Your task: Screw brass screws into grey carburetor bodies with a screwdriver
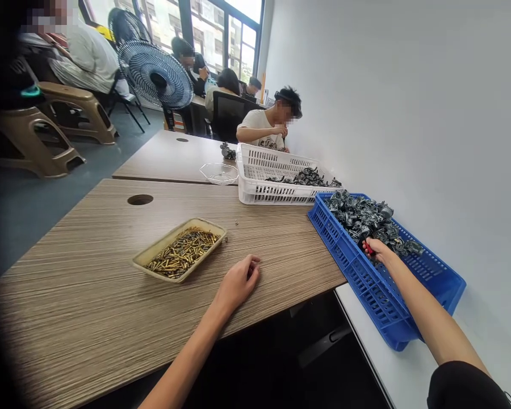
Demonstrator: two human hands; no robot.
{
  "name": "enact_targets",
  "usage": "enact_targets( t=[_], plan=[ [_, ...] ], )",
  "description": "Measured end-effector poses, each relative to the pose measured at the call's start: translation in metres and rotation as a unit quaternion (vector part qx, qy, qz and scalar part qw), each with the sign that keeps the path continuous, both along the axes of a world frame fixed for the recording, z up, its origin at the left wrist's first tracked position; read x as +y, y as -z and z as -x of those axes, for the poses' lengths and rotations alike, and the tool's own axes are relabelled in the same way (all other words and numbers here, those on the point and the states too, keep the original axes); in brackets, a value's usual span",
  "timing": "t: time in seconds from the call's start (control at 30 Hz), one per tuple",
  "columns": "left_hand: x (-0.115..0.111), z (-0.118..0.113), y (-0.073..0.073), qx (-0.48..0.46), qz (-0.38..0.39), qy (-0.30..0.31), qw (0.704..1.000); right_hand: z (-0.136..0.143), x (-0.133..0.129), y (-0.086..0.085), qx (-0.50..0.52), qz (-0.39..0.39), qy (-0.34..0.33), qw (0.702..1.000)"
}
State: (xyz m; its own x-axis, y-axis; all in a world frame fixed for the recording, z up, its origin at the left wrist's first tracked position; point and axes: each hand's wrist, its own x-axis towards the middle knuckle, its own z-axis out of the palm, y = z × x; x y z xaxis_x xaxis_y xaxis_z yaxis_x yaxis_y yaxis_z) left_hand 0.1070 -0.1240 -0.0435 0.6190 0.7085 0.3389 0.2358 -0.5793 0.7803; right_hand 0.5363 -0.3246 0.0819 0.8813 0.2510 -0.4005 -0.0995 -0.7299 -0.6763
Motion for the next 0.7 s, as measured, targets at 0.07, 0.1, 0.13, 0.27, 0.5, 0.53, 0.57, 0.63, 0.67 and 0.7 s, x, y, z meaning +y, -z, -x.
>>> enact_targets(
  t=[0.07,0.1,0.13,0.27,0.5,0.53,0.57,0.63,0.67,0.7],
  plan=[
    [0.000,0.000,0.001,0.000,0.000,-0.001,1.000,-0.001,-0.006,0.002,0.019,-0.025,0.011,0.999],
    [0.000,0.000,0.001,0.000,0.001,0.000,1.000,-0.001,-0.008,0.003,0.025,-0.036,0.015,0.999],
    [0.000,0.000,0.001,0.000,0.003,0.000,1.000,-0.001,-0.010,0.004,0.031,-0.047,0.017,0.998],
    [0.001,0.000,0.000,0.000,0.017,0.005,1.000,0.001,-0.015,0.000,0.052,-0.082,0.020,0.995],
    [0.002,0.000,0.003,-0.004,0.019,0.006,1.000,0.012,-0.024,-0.025,0.077,-0.133,-0.003,0.988],
    [0.002,-0.001,0.003,-0.005,0.018,0.006,1.000,0.015,-0.025,-0.028,0.079,-0.144,-0.012,0.986],
    [0.002,-0.001,0.004,-0.007,0.016,0.005,1.000,0.017,-0.025,-0.032,0.080,-0.154,-0.020,0.985],
    [0.002,-0.002,0.004,-0.010,0.013,0.003,1.000,0.023,-0.023,-0.039,0.079,-0.175,-0.039,0.981],
    [0.002,-0.002,0.005,-0.012,0.012,0.002,1.000,0.026,-0.021,-0.042,0.078,-0.186,-0.050,0.978],
    [0.002,-0.002,0.005,-0.012,0.012,0.000,1.000,0.030,-0.018,-0.044,0.077,-0.196,-0.063,0.975]
  ],
)
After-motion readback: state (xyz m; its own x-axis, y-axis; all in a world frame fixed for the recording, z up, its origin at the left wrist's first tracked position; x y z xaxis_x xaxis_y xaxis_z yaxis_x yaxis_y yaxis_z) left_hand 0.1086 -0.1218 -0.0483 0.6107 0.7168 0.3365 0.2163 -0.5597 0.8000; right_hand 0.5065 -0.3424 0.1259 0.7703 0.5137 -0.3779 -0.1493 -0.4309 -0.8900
